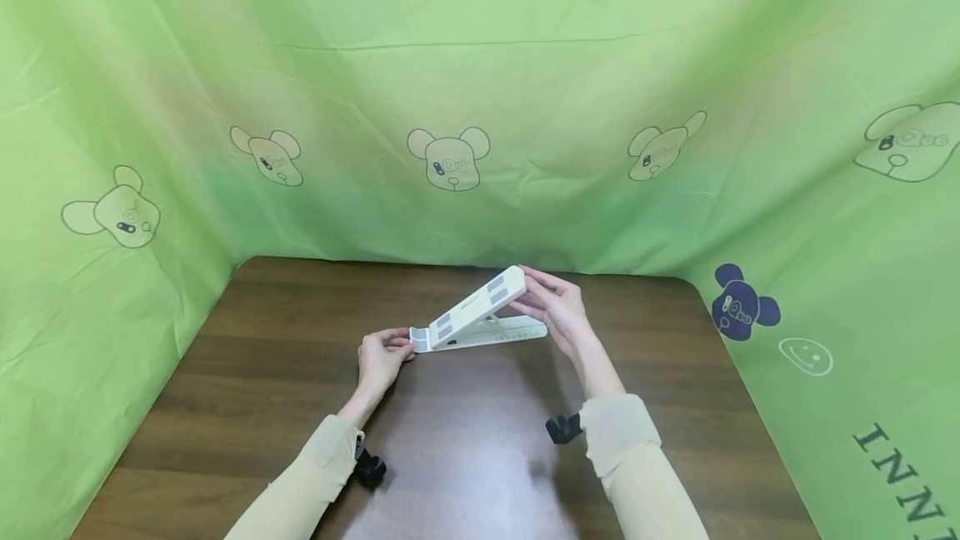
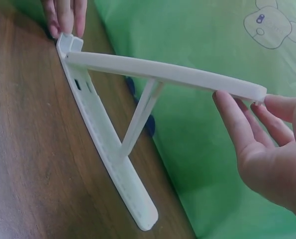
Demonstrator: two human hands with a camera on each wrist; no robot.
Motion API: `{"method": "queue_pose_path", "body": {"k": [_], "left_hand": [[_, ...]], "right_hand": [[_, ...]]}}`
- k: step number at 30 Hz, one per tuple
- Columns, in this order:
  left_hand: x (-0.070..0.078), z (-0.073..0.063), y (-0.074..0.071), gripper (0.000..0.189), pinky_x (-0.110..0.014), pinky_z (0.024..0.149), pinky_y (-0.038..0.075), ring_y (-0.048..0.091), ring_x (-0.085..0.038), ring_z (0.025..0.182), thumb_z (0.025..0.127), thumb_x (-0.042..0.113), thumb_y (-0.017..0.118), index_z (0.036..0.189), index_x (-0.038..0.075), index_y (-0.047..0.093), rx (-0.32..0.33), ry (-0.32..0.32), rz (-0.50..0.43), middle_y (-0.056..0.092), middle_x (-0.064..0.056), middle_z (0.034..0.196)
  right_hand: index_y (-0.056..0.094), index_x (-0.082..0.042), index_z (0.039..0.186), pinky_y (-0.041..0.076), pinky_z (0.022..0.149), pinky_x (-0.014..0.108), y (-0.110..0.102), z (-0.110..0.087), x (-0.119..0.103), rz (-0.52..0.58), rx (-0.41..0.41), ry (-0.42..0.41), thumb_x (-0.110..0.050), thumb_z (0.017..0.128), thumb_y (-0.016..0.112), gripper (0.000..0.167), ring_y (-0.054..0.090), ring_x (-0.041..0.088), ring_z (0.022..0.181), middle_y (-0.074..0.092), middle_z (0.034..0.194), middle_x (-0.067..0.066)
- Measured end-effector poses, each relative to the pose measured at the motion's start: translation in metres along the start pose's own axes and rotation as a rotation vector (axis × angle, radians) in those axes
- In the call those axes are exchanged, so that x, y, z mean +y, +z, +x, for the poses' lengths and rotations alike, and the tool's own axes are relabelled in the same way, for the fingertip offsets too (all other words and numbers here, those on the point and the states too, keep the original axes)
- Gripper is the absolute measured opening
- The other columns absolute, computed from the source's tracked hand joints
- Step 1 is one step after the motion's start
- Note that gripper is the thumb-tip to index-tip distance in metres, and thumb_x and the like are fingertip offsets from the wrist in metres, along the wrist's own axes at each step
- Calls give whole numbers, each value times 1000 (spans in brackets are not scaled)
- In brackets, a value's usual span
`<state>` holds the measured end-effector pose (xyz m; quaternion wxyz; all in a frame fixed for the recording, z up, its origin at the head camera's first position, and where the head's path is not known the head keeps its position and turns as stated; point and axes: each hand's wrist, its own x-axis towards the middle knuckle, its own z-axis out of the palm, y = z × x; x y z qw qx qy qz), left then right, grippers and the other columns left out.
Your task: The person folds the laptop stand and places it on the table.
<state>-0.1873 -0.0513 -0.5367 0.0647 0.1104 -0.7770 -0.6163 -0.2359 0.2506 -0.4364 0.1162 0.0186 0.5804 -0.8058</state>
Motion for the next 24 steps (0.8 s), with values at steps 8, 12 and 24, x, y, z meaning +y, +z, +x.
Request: {"method": "queue_pose_path", "body": {"k": [8, 12, 24], "left_hand": [[2, 5, -3, 24, -22, 64, 66, 82, -25, 73, 87, -13, 77, 111, -13, 80, 4, -33, 10, 82, -27, 91], [2, 8, -4, 22, -22, 64, 66, 81, -20, 73, 88, -13, 75, 109, -12, 81, 5, -44, 6, 82, -27, 92], [6, 17, -3, 16, -25, 67, 68, 84, -32, 83, 91, -11, 76, 106, -12, 82, 11, -45, 35, 83, -28, 96]], "right_hand": [[43, 10, 162, 68, 95, 29, 3, -5, 0, 16, 12, 11, -11, 113, 61, 56, 82, 12, 101, 84, 110, -7], [48, 6, 160, 68, 96, 30, 4, -8, 2, 42, 12, 19, -10, 113, 61, 52, 82, 12, 102, 83, 111, -6], [37, 8, 166, 67, 98, 29, 4, -14, 5, 65, -11, 26, -7, 114, 55, 57, 80, 11, 106, 82, 115, -7]]}}
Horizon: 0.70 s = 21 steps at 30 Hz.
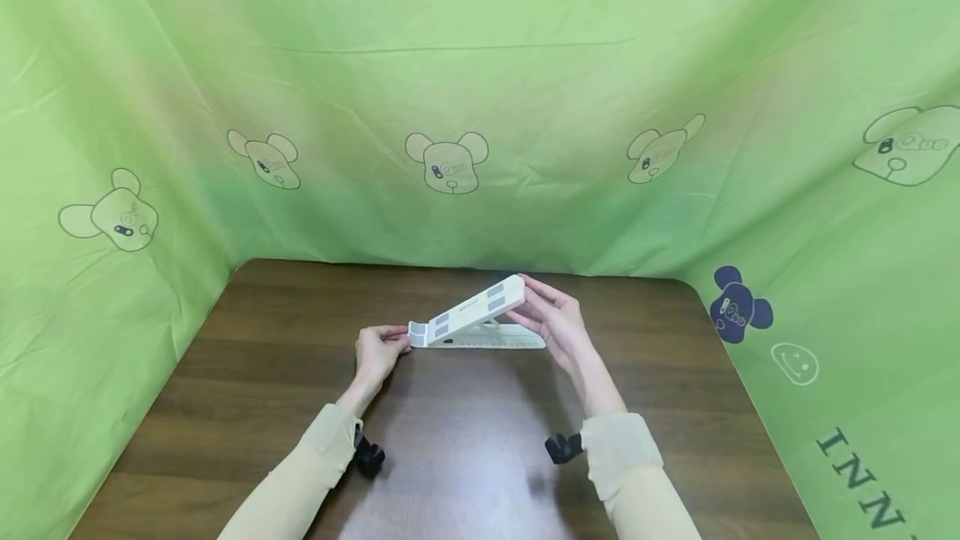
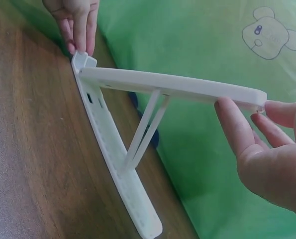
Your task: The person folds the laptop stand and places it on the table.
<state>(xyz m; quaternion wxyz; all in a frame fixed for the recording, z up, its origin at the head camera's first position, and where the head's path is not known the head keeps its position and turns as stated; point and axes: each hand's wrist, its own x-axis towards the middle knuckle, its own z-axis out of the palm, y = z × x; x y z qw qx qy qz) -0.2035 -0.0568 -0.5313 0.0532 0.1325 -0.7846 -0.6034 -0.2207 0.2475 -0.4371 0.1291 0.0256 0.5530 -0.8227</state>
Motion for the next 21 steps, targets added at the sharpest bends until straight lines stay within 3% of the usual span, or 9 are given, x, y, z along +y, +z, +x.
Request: {"method": "queue_pose_path", "body": {"k": [4, 8, 14, 21], "left_hand": [[2, 2, 0, 14, -22, 65, 66, 84, -31, 81, 91, -9, 76, 104, -12, 83, 2, 4, 22, 83, -28, 96], [3, 4, 1, 14, -19, 63, 64, 84, -29, 78, 92, -8, 77, 103, -9, 84, 6, 1, 54, 84, -25, 95], [4, 10, 3, 12, -11, 60, 54, 83, -30, 80, 92, -6, 78, 101, -7, 85, 15, 18, 89, 84, -23, 94], [6, 17, 5, 11, -12, 61, 51, 82, -23, 79, 92, -4, 80, 101, -5, 86, 26, 23, 124, 85, -21, 94]], "right_hand": [[29, 10, 167, 67, 98, 29, 1, -2, -1, -8, 0, 11, -8, 115, 55, 61, 80, 11, 106, 82, 114, -8], [39, 7, 165, 67, 97, 29, 2, -4, -2, 14, 2, 15, -6, 114, 55, 54, 81, 12, 105, 82, 113, -6], [72, -12, 131, 68, 97, 30, 3, -7, 1, 78, -3, 16, -1, 114, 53, 28, 81, 13, 106, 83, 114, -4], [79, -20, 113, 68, 95, 30, 8, -12, 6, 124, 15, 21, 2, 112, 54, 33, 82, 14, 105, 84, 114, -2]]}}
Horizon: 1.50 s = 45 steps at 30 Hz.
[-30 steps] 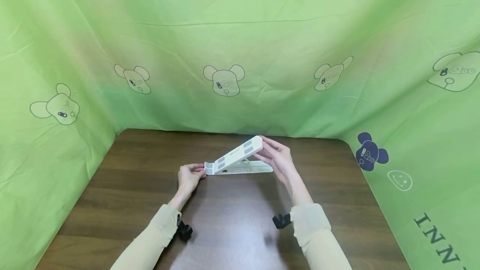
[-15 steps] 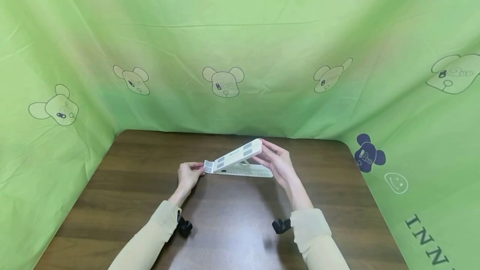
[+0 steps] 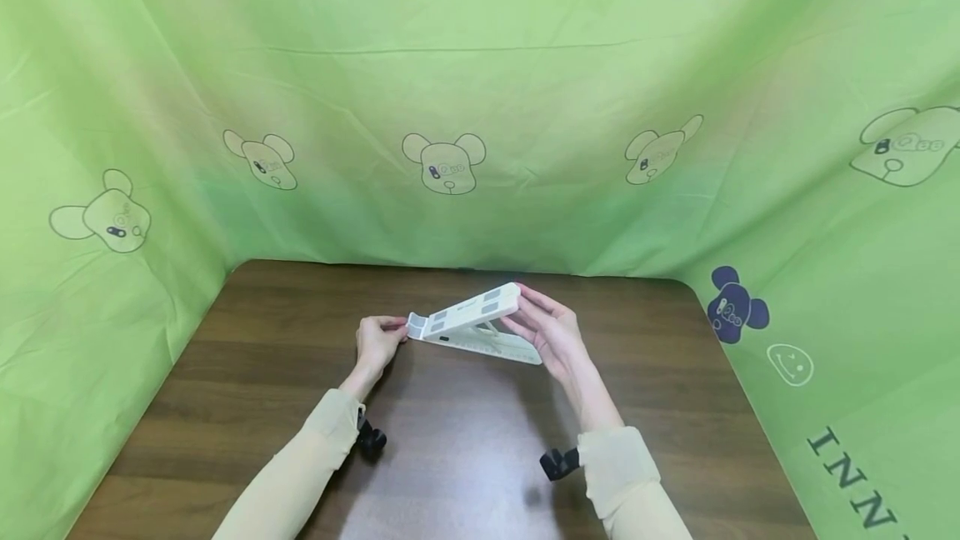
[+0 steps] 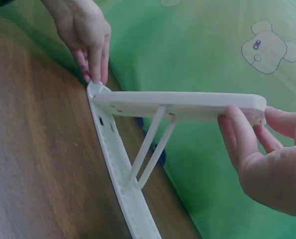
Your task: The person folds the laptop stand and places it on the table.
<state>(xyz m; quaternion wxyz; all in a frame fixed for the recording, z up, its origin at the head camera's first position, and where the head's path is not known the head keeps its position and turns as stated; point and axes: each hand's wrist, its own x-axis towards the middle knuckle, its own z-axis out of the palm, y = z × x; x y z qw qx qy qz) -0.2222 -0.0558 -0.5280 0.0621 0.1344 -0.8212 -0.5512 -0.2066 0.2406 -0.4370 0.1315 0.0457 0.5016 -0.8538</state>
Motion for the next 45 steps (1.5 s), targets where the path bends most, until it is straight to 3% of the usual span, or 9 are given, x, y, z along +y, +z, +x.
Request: {"method": "queue_pose_path", "body": {"k": [11, 18, 26, 34, 40, 45], "left_hand": [[-2, 11, 6, 10, -19, 67, 54, 79, -16, 79, 89, -2, 82, 98, -2, 87, 50, 19, 32, 85, -17, 92], [0, 14, 9, 10, -24, 73, 58, 83, -32, 93, 91, -2, 82, 99, -1, 87, 64, 13, 24, 85, -19, 96], [2, 18, 15, 11, -35, 84, 67, 84, -35, 98, 92, -3, 81, 101, -4, 86, 81, 10, -15, 85, -21, 100], [4, 20, 21, 21, -34, 85, 67, 83, -34, 103, 93, -2, 78, 113, -5, 84, 34, 17, -39, 84, -23, 107], [5, 21, 23, 28, -40, 93, 68, 82, -36, 109, 94, -3, 75, 121, -7, 81, -10, 21, -64, 82, -25, 117], [5, 20, 24, 35, -39, 96, 68, 79, -40, 117, 94, -2, 74, 128, -11, 76, -62, 44, -107, 78, -30, 127]], "right_hand": [[78, -21, 110, 68, 95, 29, 7, -8, 9, -20, 53, -57, 7, 110, 54, 38, 82, 13, 102, 83, 110, -4], [82, -21, 107, 68, 94, 31, 8, -6, 17, -8, 54, -78, 13, 108, 52, 45, 82, 12, 101, 84, 108, -3], [81, -22, 105, 70, 91, 34, 11, -8, 24, -101, 113, -133, 12, 105, 60, 40, 81, 11, 98, 82, 105, -5], [78, -19, 105, 70, 89, 36, 15, -10, 33, -225, 166, -227, 15, 99, 67, 37, 81, 10, 87, 80, 99, -6], [77, -16, 108, 70, 89, 37, 16, -11, 35, -231, 168, -252, 16, 98, 67, 35, 80, 9, 87, 79, 99, -5], [76, -5, 114, 71, 85, 34, 18, -12, 35, -233, 179, -276, 17, 98, 67, 29, 80, 10, 85, 80, 98, -5]]}}
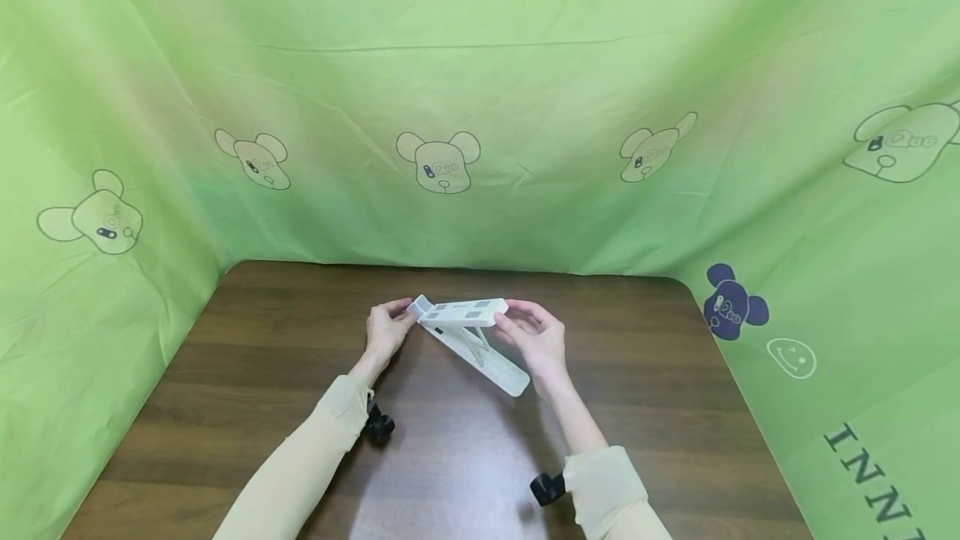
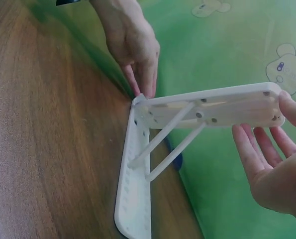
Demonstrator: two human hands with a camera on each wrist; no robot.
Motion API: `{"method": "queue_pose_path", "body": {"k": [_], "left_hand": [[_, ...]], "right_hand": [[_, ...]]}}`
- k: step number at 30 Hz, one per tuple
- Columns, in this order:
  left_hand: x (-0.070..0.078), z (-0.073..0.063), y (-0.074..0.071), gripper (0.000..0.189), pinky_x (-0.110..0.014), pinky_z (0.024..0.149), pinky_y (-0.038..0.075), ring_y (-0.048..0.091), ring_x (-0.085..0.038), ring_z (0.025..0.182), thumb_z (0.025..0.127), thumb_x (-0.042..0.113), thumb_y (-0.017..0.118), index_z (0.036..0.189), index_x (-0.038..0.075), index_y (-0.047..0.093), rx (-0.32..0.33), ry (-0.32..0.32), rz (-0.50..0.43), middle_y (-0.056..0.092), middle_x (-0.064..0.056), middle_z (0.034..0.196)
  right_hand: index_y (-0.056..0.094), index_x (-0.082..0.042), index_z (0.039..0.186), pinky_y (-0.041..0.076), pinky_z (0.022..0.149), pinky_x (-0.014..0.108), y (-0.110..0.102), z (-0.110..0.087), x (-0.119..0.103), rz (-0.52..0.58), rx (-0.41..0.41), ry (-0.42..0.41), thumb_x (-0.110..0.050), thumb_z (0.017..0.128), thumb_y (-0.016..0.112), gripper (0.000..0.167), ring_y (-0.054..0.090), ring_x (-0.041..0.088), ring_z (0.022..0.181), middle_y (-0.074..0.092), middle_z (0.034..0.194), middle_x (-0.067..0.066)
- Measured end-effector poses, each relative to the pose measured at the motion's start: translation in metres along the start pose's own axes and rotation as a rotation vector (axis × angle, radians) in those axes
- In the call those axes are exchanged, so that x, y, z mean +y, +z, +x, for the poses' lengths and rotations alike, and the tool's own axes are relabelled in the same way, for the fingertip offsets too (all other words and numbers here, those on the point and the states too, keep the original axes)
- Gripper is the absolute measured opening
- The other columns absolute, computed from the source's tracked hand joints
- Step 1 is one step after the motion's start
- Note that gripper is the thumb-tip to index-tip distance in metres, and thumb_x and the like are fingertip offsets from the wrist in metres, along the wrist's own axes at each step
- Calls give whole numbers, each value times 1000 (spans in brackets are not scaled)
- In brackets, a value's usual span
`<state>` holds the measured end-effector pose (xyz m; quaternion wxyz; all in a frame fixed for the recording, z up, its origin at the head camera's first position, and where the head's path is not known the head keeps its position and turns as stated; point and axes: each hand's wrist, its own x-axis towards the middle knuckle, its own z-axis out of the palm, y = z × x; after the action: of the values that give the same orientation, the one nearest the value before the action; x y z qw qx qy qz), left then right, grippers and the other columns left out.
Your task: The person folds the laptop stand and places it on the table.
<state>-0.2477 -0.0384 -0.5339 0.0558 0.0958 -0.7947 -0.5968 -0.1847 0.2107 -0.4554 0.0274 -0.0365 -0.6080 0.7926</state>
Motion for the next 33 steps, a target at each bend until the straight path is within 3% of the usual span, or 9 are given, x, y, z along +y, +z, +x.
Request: {"method": "queue_pose_path", "body": {"k": [4, 8, 13, 15, 18, 22, 25, 28, 33], "left_hand": [[0, -1, 2, 41, -41, 102, 66, 75, -45, 123, 94, -3, 74, 134, -13, 71, -42, 15, -35, 73, -33, 134], [-1, 0, 1, 42, -41, 104, 65, 73, -46, 126, 96, -3, 74, 136, -14, 69, -69, 48, -18, 69, -33, 141], [-8, -4, -6, 47, -55, 114, 58, 63, -52, 140, 98, -1, 72, 142, -14, 65, -130, 153, 65, 56, -39, 155], [-13, -9, -9, 51, -61, 121, 51, 56, -55, 146, 98, 3, 73, 146, -13, 62, -153, 199, 115, 51, -41, 159], [-22, -20, -13, 58, -64, 127, 43, 51, -56, 150, 98, 9, 75, 151, -11, 59, -181, 264, 235, 49, -39, 162], [-25, -38, -17, 65, -64, 128, 42, 47, -56, 153, 101, 14, 75, 156, -12, 52, -248, 343, 386, 45, -39, 165], [-21, -50, -19, 70, -66, 129, 39, 43, -58, 155, 102, 17, 76, 158, -14, 47, -305, 388, 480, 41, -41, 166], [-19, -58, -19, 74, -66, 132, 35, 37, -57, 159, 104, 25, 76, 161, -10, 45, -350, 397, 577, 38, -39, 169], [-14, -62, -16, 76, -66, 134, 32, 32, -54, 164, 105, 35, 74, 165, -1, 45, -384, 367, 667, 35, -33, 174]], "right_hand": [[72, 7, 123, 69, 84, 26, 3, -1, -1, -51, 16, -12, 16, 99, 67, 26, 79, 7, 84, 80, 97, -9], [63, 21, 133, 66, 85, 20, 1, 0, 1, -139, 0, -54, 13, 100, 68, 35, 79, 5, 84, 79, 97, -14], [61, 23, 136, 64, 87, 15, -8, -1, 9, -236, -60, -176, 8, 101, 70, 38, 78, -1, 93, 79, 108, -17], [62, 22, 135, 63, 90, 13, -12, -2, 12, -286, -76, -209, 7, 101, 71, 39, 75, -6, 98, 80, 114, -11], [62, 21, 136, 60, 93, 9, -18, -4, 18, -384, -92, -225, 7, 100, 72, 40, 72, -9, 104, 81, 125, 14], [63, 17, 140, 60, 100, 14, -28, -8, 28, -571, -142, -240, 4, 100, 74, 43, 75, 9, 116, 70, 136, 37], [67, 9, 142, 62, 109, 34, -38, -10, 39, -764, -193, -342, -3, 101, 77, 45, 74, 33, 128, 71, 142, 30], [68, 3, 144, 56, 113, 55, -53, -9, 56, -932, -246, -472, -11, 101, 78, 47, 67, 47, 136, 71, 146, 25], [63, -4, 152, 47, 126, 54, -84, -4, 94, -1124, -353, -488, -36, 109, 69, 54, 54, 48, 149, 62, 158, 22]]}}
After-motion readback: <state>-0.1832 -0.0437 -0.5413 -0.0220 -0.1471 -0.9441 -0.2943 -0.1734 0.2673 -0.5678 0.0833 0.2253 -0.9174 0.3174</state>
